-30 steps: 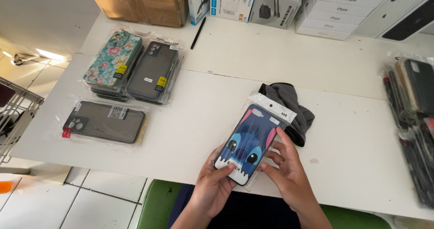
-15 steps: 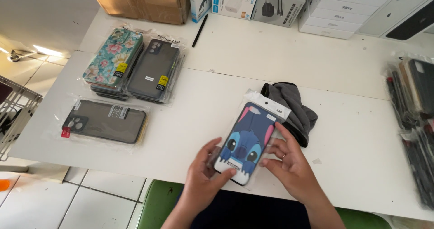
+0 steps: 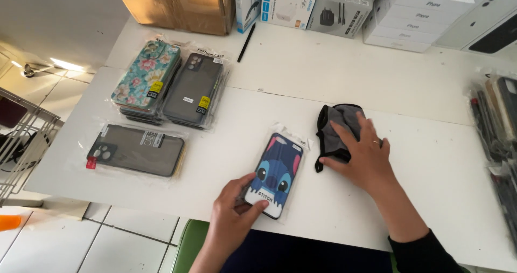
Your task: A person cleans a smartphone with a cloth and fits it into several different protective cases to check their compatibility and appearance.
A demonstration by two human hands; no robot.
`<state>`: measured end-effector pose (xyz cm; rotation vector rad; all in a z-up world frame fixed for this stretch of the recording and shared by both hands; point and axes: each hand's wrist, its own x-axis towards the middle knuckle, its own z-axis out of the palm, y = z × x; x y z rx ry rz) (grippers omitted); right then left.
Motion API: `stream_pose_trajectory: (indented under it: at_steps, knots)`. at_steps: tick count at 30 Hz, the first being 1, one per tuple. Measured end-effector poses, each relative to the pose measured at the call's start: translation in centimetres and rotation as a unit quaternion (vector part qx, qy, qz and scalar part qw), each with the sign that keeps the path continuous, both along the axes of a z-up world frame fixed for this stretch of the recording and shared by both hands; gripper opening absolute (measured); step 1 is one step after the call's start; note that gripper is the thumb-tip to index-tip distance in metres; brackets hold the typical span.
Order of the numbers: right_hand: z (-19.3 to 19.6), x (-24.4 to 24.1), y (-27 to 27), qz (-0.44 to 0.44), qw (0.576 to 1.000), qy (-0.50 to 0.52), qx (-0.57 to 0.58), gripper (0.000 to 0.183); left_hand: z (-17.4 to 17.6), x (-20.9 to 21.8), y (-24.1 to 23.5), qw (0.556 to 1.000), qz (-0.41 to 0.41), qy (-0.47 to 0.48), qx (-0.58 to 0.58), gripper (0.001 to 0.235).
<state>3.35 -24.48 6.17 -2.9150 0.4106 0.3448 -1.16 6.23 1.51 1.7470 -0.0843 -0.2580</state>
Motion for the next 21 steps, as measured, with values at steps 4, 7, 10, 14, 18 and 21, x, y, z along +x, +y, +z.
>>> stream_pose_trajectory:
  at_steps: [4,7,10,14,18,21]
  knots:
    - [-6.5,0.6,-4.5,0.057,0.986,-0.123,-0.097,0.061,-1.5,0.0,-1.7,0.979,-0.057,-0.189,0.058,0.064]
    - [-6.9,0.7,-6.4,0.080,0.970,-0.229,-0.021,0.050,-1.4,0.4,-3.4,0.959,-0.097,-0.240,0.113,0.071]
    - [-5.5,0.5,-6.9,0.066,0.955,-0.249,0.144,0.069,-2.2,0.8,-4.9,0.914,-0.102,-0.299,0.256,0.074]
    - [-3.8,-1.0,-5.0,-0.047,0.913,-0.308,0.264,0.058,-2.2,1.0,-5.6,0.871,-0.044,-0.357,0.336,0.067]
    - [-4.0,-3.3,-3.2,0.232,0.864,-0.375,0.244,0.055,0.5,0.4,-5.2,0.863,-0.071,-0.430,0.254,0.039]
    - [-1.4,-5.4,0.7,0.333,0.869,-0.277,0.241,0.051,0.7,-1.8,-4.9,0.848,-0.092,-0.462,0.242,0.032]
